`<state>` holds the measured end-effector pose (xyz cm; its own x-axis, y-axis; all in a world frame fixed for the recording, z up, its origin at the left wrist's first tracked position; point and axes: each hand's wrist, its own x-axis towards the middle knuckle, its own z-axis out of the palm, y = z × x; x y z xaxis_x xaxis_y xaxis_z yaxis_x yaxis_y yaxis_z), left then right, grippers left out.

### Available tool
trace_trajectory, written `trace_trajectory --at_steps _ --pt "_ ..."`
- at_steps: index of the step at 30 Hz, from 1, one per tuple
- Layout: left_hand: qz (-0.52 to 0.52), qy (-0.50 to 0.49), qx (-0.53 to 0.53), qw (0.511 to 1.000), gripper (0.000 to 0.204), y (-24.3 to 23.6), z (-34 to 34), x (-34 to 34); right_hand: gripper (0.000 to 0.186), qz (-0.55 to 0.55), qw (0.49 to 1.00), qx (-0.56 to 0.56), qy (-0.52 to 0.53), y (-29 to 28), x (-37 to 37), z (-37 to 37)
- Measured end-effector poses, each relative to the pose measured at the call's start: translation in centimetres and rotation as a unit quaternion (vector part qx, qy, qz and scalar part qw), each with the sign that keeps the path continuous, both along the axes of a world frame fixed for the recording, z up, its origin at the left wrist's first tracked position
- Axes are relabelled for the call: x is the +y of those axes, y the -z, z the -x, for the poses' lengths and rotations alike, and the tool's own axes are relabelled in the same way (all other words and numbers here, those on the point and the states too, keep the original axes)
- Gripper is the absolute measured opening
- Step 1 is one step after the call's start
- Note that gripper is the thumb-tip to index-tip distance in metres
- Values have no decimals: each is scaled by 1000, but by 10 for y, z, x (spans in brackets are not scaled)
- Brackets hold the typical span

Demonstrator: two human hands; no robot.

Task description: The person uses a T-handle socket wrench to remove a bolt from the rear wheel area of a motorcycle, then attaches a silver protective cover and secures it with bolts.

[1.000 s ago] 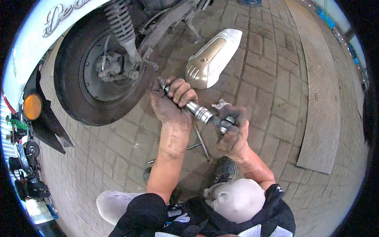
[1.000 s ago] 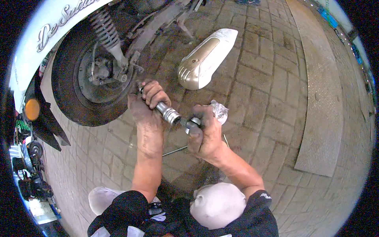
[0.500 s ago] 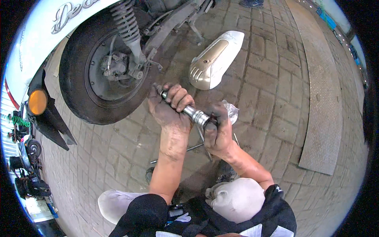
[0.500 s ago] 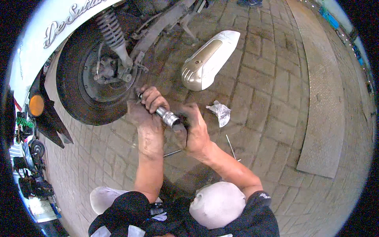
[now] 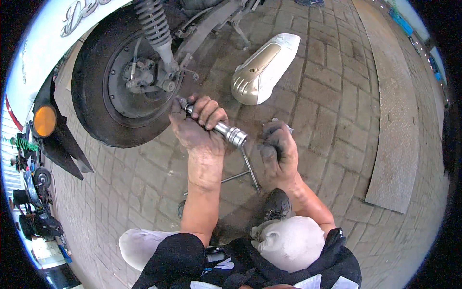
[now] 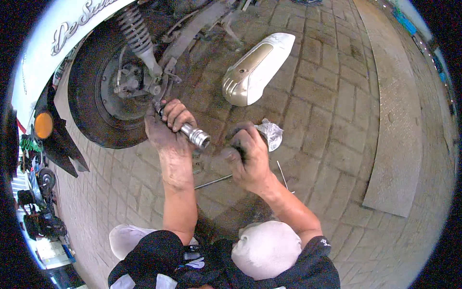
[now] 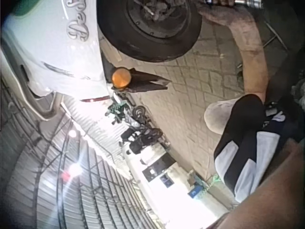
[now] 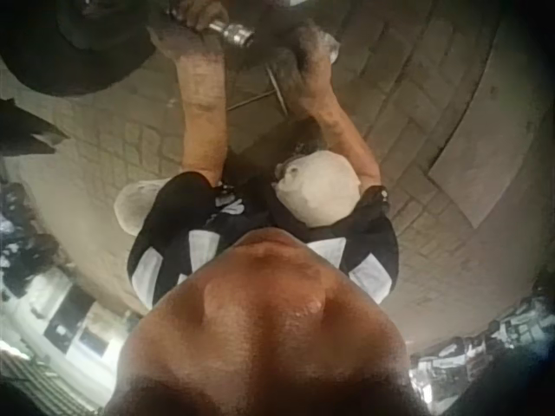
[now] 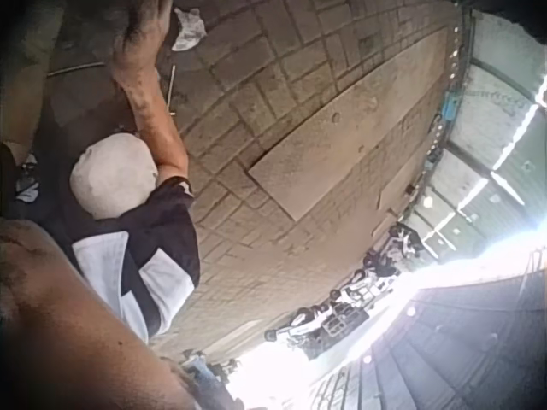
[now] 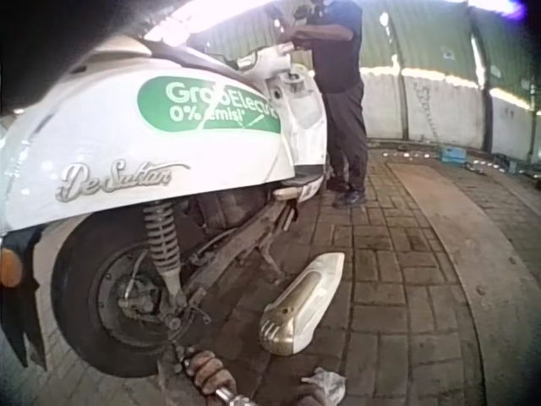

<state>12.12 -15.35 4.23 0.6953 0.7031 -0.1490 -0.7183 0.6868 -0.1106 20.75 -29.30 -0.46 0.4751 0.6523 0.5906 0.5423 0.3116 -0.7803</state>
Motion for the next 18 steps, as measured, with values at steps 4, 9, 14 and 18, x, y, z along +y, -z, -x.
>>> trace_trajectory --at_steps 4,9,14,18 --pt "8 -39 40 998 31 17 -12 -10 26 -71 994 79 1 24 0 -2" --pt "-5 -55 116 992 26 42 -24 -22 30 -110 992 53 41 26 -2 -9" --pt "29 -5 42 999 22 54 -27 -31 33 -118 990 51 57 22 -5 -9" --pt "35 -2 59 998 27 55 -30 -34 33 -77 994 52 54 19 -11 -10"
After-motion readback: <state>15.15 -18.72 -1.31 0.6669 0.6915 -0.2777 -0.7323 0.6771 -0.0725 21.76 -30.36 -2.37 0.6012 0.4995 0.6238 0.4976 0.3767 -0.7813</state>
